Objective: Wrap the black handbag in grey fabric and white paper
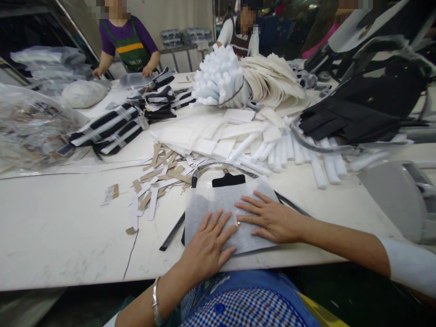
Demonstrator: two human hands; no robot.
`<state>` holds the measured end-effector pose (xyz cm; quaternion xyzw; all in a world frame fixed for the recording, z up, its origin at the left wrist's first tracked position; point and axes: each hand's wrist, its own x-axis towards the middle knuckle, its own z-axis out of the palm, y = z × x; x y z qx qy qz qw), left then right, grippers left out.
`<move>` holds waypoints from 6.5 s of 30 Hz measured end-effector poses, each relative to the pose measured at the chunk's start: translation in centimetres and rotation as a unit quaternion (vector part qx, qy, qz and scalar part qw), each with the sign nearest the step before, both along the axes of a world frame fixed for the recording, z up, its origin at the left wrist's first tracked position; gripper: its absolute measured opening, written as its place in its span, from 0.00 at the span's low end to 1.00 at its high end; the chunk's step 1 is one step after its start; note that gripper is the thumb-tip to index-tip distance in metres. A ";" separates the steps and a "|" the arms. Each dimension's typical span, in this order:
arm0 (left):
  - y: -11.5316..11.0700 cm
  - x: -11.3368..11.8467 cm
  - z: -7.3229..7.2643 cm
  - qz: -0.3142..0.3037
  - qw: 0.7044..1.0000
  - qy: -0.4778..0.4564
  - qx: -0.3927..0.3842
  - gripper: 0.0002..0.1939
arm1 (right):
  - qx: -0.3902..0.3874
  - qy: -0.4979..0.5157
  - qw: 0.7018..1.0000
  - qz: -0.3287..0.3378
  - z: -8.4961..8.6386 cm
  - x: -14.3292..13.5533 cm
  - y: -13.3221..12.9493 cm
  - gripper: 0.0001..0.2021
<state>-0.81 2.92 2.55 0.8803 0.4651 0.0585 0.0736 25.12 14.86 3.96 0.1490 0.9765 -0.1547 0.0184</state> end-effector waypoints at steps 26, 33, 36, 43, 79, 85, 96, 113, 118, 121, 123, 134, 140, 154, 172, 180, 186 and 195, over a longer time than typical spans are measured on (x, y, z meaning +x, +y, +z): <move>4.3 -3.0 -0.1 0.038 0.994 -0.045 0.089 0.19 | 0.056 0.051 0.995 -0.072 -2.6 0.7 2.2 0.22; 7.2 -2.2 0.3 0.102 0.991 -0.003 0.082 0.21 | 0.086 0.058 0.984 -0.142 -2.0 -0.6 3.2 0.19; 7.2 -2.4 0.9 0.102 0.992 -0.031 0.073 0.20 | 0.065 0.078 0.986 -0.135 -1.0 -0.8 3.6 0.16; 8.0 -3.2 3.1 0.063 0.985 -0.157 0.039 0.10 | 0.015 0.166 0.981 -0.103 1.9 -0.4 4.3 0.11; 3.2 -0.2 -1.3 -0.005 0.991 0.036 0.129 0.44 | -0.014 -0.021 0.986 -0.164 -0.8 -3.2 5.6 0.15; 2.0 0.2 -1.5 0.050 0.997 -0.043 0.026 0.39 | -0.040 0.078 0.974 -0.211 0.9 -4.2 6.7 0.12; 1.9 0.3 -1.5 0.047 0.996 -0.075 0.034 0.33 | -0.198 0.125 0.918 -0.319 2.1 -10.0 9.3 0.18; 1.8 0.3 -1.3 0.025 0.990 -0.123 0.060 0.33 | -0.179 0.214 0.956 -0.095 -2.3 -2.3 -1.5 0.21; 0.9 0.3 -2.1 0.030 0.978 -0.134 0.158 0.31 | -0.186 0.231 0.949 -0.109 -3.4 -2.3 -1.4 0.15; 0.3 0.4 -2.1 0.027 0.966 -0.142 0.215 0.27 | -0.169 0.241 0.950 -0.108 -3.7 -2.4 -1.3 0.13; 0.0 0.4 -1.9 -0.001 0.964 -0.143 0.225 0.22 | -0.147 0.242 0.953 -0.104 -3.8 -2.6 -1.3 0.12; 0.0 0.4 -2.4 -0.109 0.963 -0.155 0.193 0.11 | -0.118 0.224 0.961 -0.112 -2.7 -2.8 -2.0 0.16; 0.0 0.5 -2.0 -0.093 0.967 -0.157 0.177 0.09 | -0.118 0.233 0.957 -0.126 -3.1 -2.5 -2.3 0.20; 0.4 0.4 -2.2 -0.078 0.973 -0.160 0.144 0.10 | -0.155 0.169 0.966 -0.121 -1.5 -2.6 -2.5 0.33; 0.2 0.6 -1.8 -0.076 0.973 -0.163 0.141 0.15 | -0.136 0.238 0.945 -0.178 -3.5 -2.0 -3.1 0.26; 0.6 0.6 -2.3 -0.091 0.973 -0.161 0.138 0.17 | -0.148 0.242 0.941 -0.183 -1.7 -2.4 -2.7 0.17; 0.7 0.6 -2.4 -0.092 0.970 -0.178 0.140 0.14 | -0.082 0.167 0.961 -0.203 -0.1 -3.9 -2.1 0.10; 0.7 0.5 -2.3 -0.093 0.974 -0.157 0.135 0.15 | -0.101 0.002 0.979 -0.180 2.2 -6.2 0.5 0.07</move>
